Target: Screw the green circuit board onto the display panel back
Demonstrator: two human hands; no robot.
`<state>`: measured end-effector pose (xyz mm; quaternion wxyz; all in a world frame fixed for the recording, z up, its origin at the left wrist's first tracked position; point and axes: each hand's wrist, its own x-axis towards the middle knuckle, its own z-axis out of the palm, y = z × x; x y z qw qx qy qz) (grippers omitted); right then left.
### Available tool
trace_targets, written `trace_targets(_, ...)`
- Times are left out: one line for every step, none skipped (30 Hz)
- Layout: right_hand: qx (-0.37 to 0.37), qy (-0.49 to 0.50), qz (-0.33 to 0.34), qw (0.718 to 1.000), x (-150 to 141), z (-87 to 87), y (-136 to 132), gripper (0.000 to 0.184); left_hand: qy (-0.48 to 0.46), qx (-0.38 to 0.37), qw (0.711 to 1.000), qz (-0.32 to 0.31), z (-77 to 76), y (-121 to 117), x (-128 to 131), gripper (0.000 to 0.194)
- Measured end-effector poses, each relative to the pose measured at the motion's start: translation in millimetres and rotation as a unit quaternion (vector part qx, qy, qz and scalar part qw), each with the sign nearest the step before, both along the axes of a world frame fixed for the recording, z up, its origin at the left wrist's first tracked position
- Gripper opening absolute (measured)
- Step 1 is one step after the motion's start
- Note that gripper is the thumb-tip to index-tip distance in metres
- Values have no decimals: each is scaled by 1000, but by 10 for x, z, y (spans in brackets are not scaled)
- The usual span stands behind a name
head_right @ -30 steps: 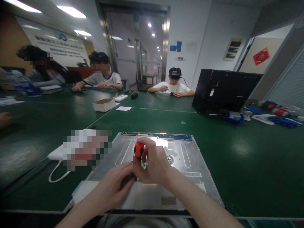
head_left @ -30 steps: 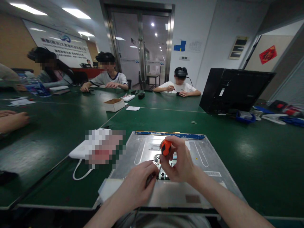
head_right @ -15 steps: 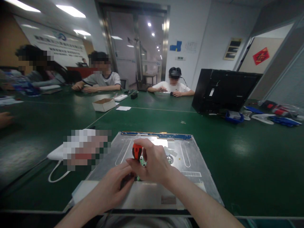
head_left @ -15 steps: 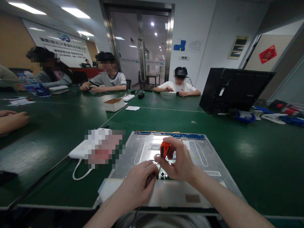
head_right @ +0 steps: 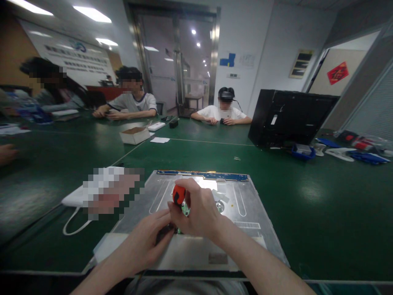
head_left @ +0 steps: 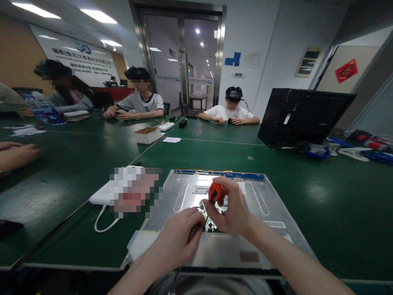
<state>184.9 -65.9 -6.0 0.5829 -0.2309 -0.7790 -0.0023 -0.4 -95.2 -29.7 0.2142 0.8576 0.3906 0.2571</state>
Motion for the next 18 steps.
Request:
trace_targets(2, 3, 2, 1000, -2, -5, 4, 44, 1, 2, 1000, -1, -4, 2, 0, 21)
trace_targets(4, 5, 5, 1000, -3, -8, 8, 44, 1, 4, 1000, -3, -8, 5, 1, 21)
trace_targets(5, 5, 7, 1000, -2, -8, 11, 43, 1, 5, 1000, -5, -13, 7, 2, 21)
trace_targets(5, 3, 6, 1000, 0, -5, 12, 42, -1, 7, 1000, -6, -16, 9, 4, 21)
trace_targets(5, 0, 3, 1000, 4, 0, 12, 42, -3, 9, 1000, -6, -19, 9, 5, 21)
trace_targets(4, -4, 0, 1000, 8, 7, 10, 42, -6, 11, 1000, -5, -21, 8, 6, 21)
trace_targets(3, -9, -2, 1000, 12, 15, 6, 43, -8, 13, 1000, -5, -21, 6, 7, 21)
trace_targets(1, -14, -2, 1000, 17, 23, 2, 43, -10, 13, 1000, -5, -20, 3, 6, 22)
trace_targets(1, -19, 0, 1000, 22, 31, -2, 44, -10, 12, 1000, -6, -18, 0, 5, 22)
trace_targets(1, -23, 6, 1000, 25, 38, -5, 45, -10, 10, 1000, -6, -16, -3, 4, 22)
trace_targets(2, -25, 15, 1000, 29, 43, -8, 46, -8, 8, 1000, -6, -12, -5, 2, 22)
trace_targets(2, -26, 28, 999, 31, 46, -10, 48, -6, 5, 1000, -5, -9, -6, 1, 21)
trace_targets(3, -25, 42, 999, 33, 48, -11, 49, -4, 2, 1000, -4, -5, -7, 0, 21)
trace_targets(1, -24, 54, 998, 34, 48, -11, 51, -3, -1, 1000, -3, -2, -7, 0, 20)
trace_targets(-1, -24, 61, 998, 35, 48, -11, 53, -3, -3, 1000, -3, 1, -7, 1, 20)
trace_targets(-2, -24, 62, 998, 34, 48, -11, 54, -4, -6, 1000, -4, 5, -7, 2, 20)
trace_targets(-2, -23, 57, 998, 34, 48, -11, 54, -5, -8, 1000, -5, 8, -7, 4, 20)
trace_targets(1, -23, 49, 999, 32, 48, -11, 54, -6, -11, 1000, -7, 12, -8, 6, 21)
